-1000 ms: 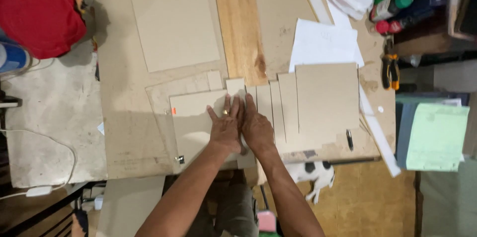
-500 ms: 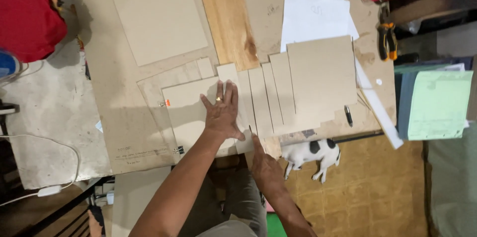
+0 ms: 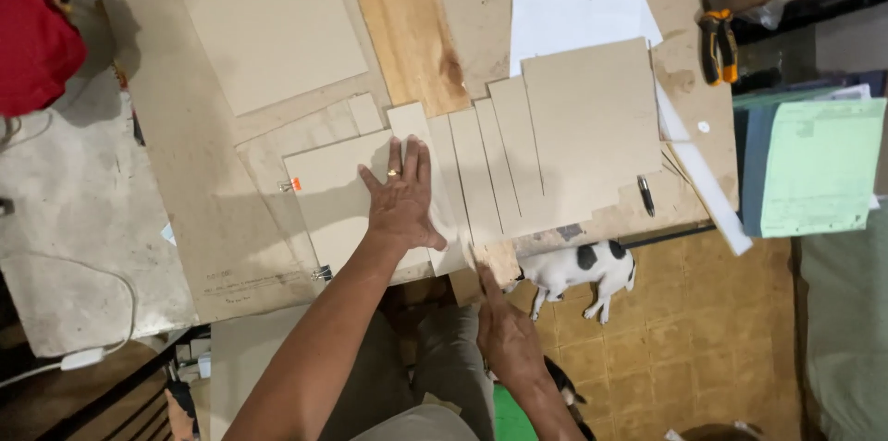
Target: A person is organizing, inspecting, and trimming various sizes of cardboard sheets and a wood plank on a workbench in a print shop.
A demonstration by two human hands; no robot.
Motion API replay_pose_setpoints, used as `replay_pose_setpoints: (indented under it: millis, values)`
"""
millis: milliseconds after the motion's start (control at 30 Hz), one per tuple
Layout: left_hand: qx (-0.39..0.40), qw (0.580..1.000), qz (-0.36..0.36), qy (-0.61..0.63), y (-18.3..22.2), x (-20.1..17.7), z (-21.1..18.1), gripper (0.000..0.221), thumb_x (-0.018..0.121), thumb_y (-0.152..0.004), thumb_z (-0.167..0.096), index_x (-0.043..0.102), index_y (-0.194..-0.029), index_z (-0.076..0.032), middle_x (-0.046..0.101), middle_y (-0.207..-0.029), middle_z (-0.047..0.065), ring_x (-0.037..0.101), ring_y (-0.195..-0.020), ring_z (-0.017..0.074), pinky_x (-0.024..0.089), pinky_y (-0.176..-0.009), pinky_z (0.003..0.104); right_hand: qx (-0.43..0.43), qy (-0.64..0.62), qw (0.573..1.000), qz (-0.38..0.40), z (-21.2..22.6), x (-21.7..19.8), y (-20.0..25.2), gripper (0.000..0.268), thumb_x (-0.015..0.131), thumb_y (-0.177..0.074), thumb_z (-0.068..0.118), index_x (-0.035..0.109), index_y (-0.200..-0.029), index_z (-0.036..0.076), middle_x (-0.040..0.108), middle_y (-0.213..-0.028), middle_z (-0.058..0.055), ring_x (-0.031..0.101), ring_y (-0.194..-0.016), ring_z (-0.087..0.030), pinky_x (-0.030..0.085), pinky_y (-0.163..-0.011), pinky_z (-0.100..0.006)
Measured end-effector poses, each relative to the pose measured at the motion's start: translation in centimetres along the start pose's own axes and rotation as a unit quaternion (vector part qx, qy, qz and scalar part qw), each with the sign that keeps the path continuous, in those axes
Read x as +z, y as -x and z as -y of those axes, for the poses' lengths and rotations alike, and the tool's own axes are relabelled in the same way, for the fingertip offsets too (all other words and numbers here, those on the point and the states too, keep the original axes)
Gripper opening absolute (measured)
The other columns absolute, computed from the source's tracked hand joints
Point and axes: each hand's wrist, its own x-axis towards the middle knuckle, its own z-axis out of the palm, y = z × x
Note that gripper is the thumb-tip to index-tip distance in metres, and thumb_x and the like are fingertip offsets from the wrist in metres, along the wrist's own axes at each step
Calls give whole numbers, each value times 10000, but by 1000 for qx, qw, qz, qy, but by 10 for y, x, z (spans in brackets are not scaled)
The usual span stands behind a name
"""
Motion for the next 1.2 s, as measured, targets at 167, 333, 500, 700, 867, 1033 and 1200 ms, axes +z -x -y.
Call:
replay_pose_setpoints:
  millis: [167,333,500,700,867,1033,1200]
  values:
    - [18,999,-30,-10,12,-7,0,1611,956,-629,-638,-164,-1623,-45,-225,-1717,145,-180,-1566,371,71,-1169,754,107,-57,993,-7,63,-45,-67,639,311,-1031,456,214,-1650,335,651,-662,-140,584,-562,-354,396,-559,-451]
    - [30,998,-49,31,19,-12,2,1458,889,-594,-523,-6,-1637,-35,-41,-1729,167,-64,-1581,415,147,-1146,814,-35,-41,991,-119,60,-18,-138,583,433,-1065,226,292,-1631,240,655,-1371,-170,675,-1185,-324,604,-924,-454]
    - [34,998,-43,22,17,-12,4,1447,871,-616,-531,-30,-1639,-44,-50,-1730,149,-68,-1584,397,148,-1153,812,-20,-27,996,-78,78,-27,-166,562,376,-1093,273,254,-1642,268,670,-1355,-151,682,-1187,-314,594,-961,-424]
    - [27,999,-34,18,15,-11,4,1447,845,-598,-508,-44,-1644,-49,-65,-1734,135,-83,-1585,386,119,-1166,802,12,6,999,-31,96,-42,-171,567,352,-1096,267,218,-1647,271,689,-1296,-191,681,-1179,-363,580,-968,-489]
    - [20,999,-36,0,8,-6,6,1455,831,-593,-524,-55,-1649,-59,-119,-1736,98,-96,-1587,367,122,-1178,788,43,90,994,41,133,-72,-173,693,385,-1032,189,137,-1673,276,713,-1240,-203,725,-1088,-378,598,-870,-532]
    - [16,998,-52,7,17,0,2,1472,833,-565,-550,-45,-1650,-81,-87,-1738,74,-91,-1589,349,133,-1184,779,87,100,988,84,147,-85,-162,675,370,-1004,194,197,-1644,319,725,-1147,-263,724,-1045,-446,589,-838,-551]
    - [25,998,-57,14,4,4,6,1474,883,-566,-463,-44,-1639,-59,-70,-1737,130,-86,-1586,380,131,-1154,811,132,89,979,130,119,-71,-103,699,357,-1000,180,147,-1651,326,707,-1207,-267,722,-1093,-423,579,-881,-550]
